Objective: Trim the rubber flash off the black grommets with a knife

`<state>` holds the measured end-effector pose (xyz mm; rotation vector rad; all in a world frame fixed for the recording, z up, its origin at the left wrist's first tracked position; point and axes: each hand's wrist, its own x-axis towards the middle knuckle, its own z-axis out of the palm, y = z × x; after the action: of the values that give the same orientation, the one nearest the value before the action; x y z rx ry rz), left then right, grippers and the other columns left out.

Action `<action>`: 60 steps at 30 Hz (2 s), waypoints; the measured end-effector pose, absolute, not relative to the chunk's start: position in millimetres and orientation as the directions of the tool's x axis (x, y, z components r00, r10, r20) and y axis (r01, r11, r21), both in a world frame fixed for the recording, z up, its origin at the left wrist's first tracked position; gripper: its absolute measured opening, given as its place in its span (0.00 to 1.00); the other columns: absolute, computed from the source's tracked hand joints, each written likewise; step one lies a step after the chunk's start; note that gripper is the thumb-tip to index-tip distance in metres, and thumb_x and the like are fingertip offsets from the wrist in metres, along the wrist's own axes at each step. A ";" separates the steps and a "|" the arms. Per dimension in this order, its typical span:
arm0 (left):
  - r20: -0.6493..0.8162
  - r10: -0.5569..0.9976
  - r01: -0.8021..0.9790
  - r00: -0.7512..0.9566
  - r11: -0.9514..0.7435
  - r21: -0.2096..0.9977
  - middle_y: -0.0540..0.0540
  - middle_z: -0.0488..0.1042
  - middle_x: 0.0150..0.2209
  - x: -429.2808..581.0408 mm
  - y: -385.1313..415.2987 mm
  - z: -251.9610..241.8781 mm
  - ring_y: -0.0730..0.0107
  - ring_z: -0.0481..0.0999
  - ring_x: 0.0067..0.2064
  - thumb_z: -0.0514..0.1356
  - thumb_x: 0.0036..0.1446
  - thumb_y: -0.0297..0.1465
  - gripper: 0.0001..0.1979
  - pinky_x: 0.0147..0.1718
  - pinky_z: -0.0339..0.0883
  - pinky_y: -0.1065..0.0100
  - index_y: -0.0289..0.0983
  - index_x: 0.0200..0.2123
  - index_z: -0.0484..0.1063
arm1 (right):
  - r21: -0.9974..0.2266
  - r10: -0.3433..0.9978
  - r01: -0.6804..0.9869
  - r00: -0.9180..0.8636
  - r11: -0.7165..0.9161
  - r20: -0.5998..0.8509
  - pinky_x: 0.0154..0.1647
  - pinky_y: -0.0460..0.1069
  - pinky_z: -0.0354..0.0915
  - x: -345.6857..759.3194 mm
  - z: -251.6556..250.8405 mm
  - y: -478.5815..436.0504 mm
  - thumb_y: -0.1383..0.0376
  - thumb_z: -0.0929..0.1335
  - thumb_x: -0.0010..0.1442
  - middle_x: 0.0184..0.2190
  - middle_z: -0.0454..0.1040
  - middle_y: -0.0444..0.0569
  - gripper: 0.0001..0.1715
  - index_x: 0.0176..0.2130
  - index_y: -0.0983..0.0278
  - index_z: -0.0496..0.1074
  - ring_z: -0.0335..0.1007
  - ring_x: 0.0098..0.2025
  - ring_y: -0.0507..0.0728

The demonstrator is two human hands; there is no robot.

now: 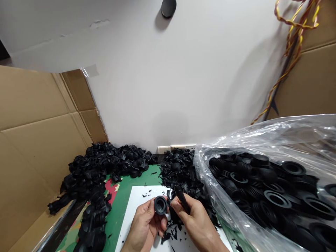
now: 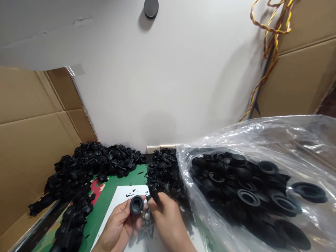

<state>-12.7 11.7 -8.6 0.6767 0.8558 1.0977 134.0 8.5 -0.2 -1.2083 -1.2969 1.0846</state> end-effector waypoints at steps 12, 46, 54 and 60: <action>-0.253 0.953 -0.452 0.166 0.301 0.840 0.48 0.71 0.15 -12.0 11.0 -10.5 0.78 0.66 0.16 0.66 0.47 0.44 0.19 0.14 0.56 0.79 0.31 0.27 0.75 | -0.991 0.996 0.098 0.006 0.092 0.093 0.25 0.47 0.55 134.7 -2.2 8.2 0.54 0.63 0.52 0.20 0.61 0.42 0.17 0.21 0.62 0.61 0.57 0.25 0.54; 0.083 0.994 0.313 -0.067 -0.058 0.948 0.52 0.69 0.21 -17.6 16.3 -19.9 0.73 0.62 0.22 0.67 0.38 0.28 0.09 0.21 0.58 0.73 0.36 0.29 0.80 | -0.799 0.845 0.352 0.037 0.488 0.533 0.26 0.44 0.57 122.5 -36.3 5.9 0.74 0.60 0.53 0.26 0.62 0.43 0.08 0.26 0.61 0.60 0.62 0.26 0.51; -0.066 0.977 -0.028 -0.200 0.062 0.998 0.58 0.63 0.14 -19.3 24.3 -18.7 0.81 0.57 0.14 0.69 0.34 0.32 0.22 0.12 0.44 0.78 0.35 0.38 0.77 | -0.809 0.855 0.334 0.018 0.484 0.519 0.24 0.44 0.56 116.0 -41.2 5.1 0.69 0.58 0.55 0.20 0.66 0.41 0.09 0.25 0.61 0.62 0.62 0.22 0.51; -0.090 0.994 -0.143 -0.061 0.081 0.986 0.55 0.65 0.14 -17.1 17.0 -21.5 0.81 0.57 0.14 0.72 0.32 0.36 0.27 0.12 0.43 0.78 0.34 0.40 0.77 | -0.853 0.853 0.323 0.195 0.410 0.484 0.29 0.44 0.65 145.2 -26.0 17.7 0.65 0.61 0.59 0.25 0.73 0.45 0.11 0.30 0.62 0.71 0.71 0.28 0.54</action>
<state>-17.1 17.0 -21.5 1.0097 1.1921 1.2575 145.2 17.7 -26.0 -1.1512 -1.3799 0.5191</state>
